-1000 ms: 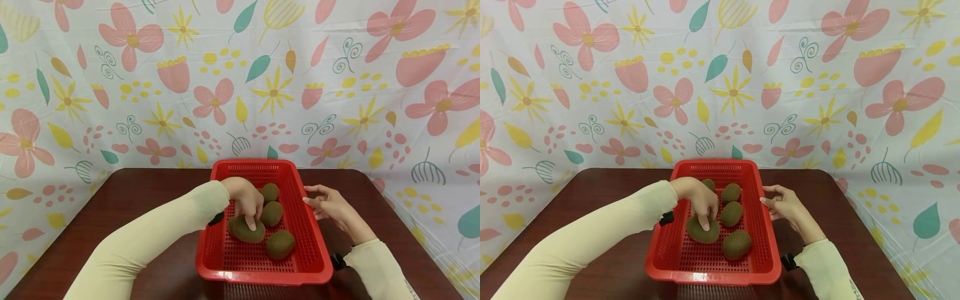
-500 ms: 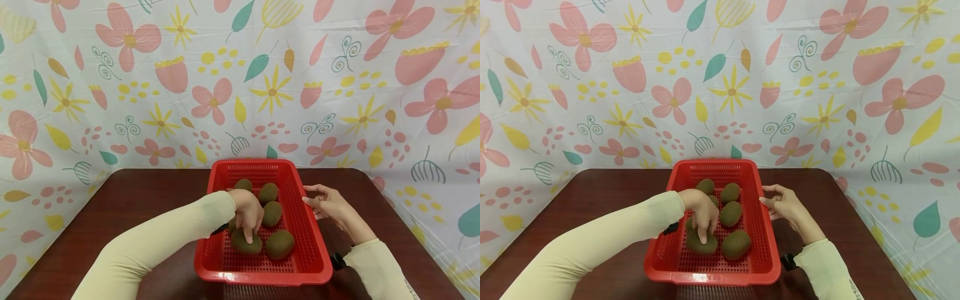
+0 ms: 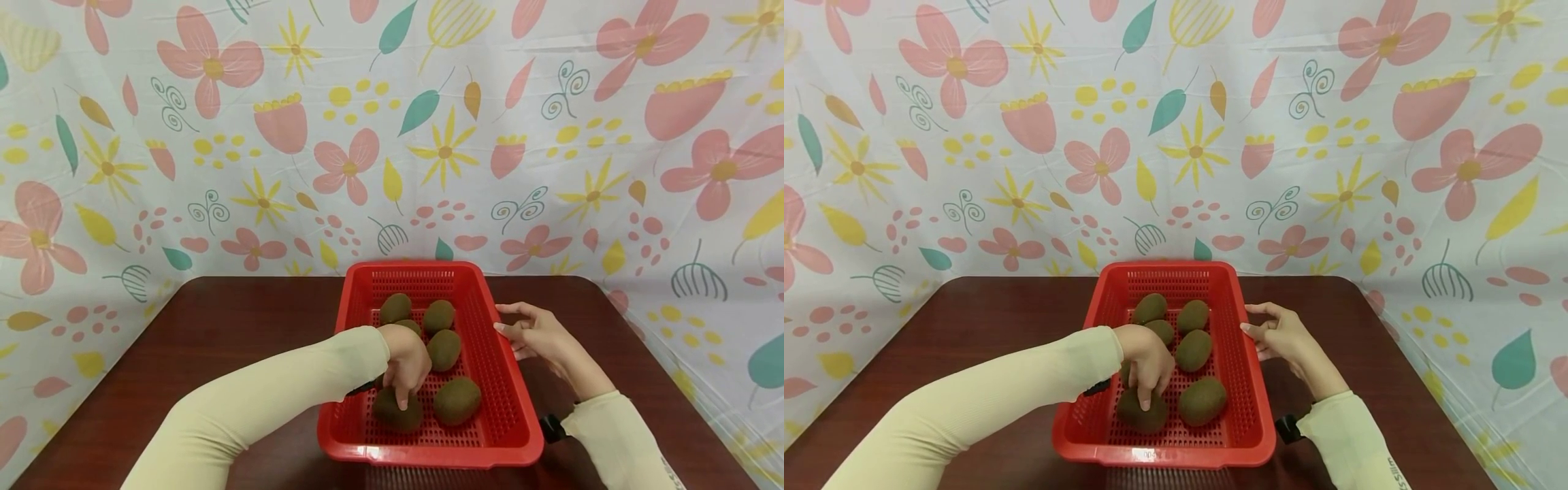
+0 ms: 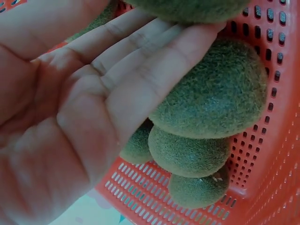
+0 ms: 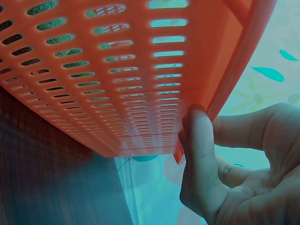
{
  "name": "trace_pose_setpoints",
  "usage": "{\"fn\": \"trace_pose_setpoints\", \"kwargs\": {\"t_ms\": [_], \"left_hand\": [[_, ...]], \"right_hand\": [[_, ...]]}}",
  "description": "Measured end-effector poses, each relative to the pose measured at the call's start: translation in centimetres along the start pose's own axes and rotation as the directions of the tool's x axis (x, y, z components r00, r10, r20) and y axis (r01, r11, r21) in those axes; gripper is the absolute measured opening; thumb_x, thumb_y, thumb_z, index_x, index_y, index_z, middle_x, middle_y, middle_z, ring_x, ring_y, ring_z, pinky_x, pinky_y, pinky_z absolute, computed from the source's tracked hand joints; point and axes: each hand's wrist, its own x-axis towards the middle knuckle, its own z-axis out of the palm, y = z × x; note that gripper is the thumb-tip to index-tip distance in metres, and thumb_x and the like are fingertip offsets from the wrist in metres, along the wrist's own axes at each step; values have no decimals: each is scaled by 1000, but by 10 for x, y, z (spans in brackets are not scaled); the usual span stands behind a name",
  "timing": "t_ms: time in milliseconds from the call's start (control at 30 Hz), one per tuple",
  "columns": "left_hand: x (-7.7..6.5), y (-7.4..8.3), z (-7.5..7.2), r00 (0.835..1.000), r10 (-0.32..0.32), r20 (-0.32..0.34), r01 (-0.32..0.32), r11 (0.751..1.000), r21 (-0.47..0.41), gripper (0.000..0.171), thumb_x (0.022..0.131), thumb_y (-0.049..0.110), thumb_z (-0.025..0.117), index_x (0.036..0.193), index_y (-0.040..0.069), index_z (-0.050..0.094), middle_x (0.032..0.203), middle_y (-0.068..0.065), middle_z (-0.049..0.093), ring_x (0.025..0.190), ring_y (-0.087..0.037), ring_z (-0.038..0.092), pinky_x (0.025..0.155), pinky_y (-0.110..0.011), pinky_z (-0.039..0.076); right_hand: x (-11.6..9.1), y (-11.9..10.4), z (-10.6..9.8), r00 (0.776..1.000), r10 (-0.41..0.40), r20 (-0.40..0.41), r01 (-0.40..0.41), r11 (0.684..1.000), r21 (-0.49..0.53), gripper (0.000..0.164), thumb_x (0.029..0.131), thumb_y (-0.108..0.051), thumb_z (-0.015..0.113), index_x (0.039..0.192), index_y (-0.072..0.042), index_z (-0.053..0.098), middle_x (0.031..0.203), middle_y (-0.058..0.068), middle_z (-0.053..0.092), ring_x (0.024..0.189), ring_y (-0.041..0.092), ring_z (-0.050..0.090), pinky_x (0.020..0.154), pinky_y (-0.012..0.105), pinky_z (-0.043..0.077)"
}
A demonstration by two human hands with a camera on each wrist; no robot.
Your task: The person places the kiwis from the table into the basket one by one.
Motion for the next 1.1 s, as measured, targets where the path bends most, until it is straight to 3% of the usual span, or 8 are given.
{"fn": "trace_pose_setpoints", "kwargs": {"t_ms": [167,300,433,600,733,900,1000,1100], "left_hand": [[-2,0,0,999,-29,-25,28,999,-22,31,87,25,72,117,19,67,118,8,62,97,-15,66,82,-25,53],[-3,-3,0,998,-22,-60,20,999,-37,22,87,21,73,108,16,68,105,5,63,86,-14,66,79,-26,54],[-6,-6,-1,997,8,-72,-12,998,-65,10,88,17,71,87,12,64,82,5,57,68,-9,58,67,-21,51],[-20,-11,-5,992,66,-105,-72,996,-54,28,91,18,67,67,11,56,62,3,44,50,-7,40,53,-20,38],[-38,-25,-7,973,133,-189,-155,983,-103,20,94,15,64,76,6,65,62,3,47,50,-6,37,54,-20,36],[-65,-54,-2,905,153,-398,-244,952,-188,23,93,12,65,113,4,70,98,0,68,82,-9,62,77,-25,50],[-82,-74,5,838,133,-530,-278,938,-205,26,93,13,64,116,3,69,114,-7,68,99,-14,64,84,-29,52],[-97,-94,15,750,75,-657,-284,934,-218,23,94,13,62,111,-1,70,106,-9,70,93,-16,66,80,-30,53]], "right_hand": [[0,1,-1,1000,-4,2,4,1000,-1,62,94,-19,64,144,2,35,73,7,59,59,14,61,58,32,57],[1,1,-2,1000,-8,5,8,1000,-4,62,94,-18,63,145,2,34,73,7,59,59,14,61,58,32,57],[2,1,-2,1000,-9,9,9,1000,-7,62,94,-19,63,145,2,34,74,7,60,61,15,63,57,32,56],[2,0,-3,1000,-11,6,11,999,-31,60,95,-17,63,144,3,35,72,7,59,61,16,63,58,32,56],[2,0,-3,1000,-18,2,18,997,-69,58,95,-17,62,143,3,37,73,8,59,63,18,64,59,35,57],[1,1,-4,999,-41,15,42,991,-125,58,96,-18,61,143,5,36,77,10,61,66,23,65,62,39,57],[1,-1,-5,997,-65,43,72,982,-175,57,96,-16,61,142,7,35,79,12,62,68,26,65,62,40,57],[2,-4,-8,993,-90,81,107,965,-240,56,96,-15,60,140,9,36,80,12,62,69,27,65,62,39,58]]}}
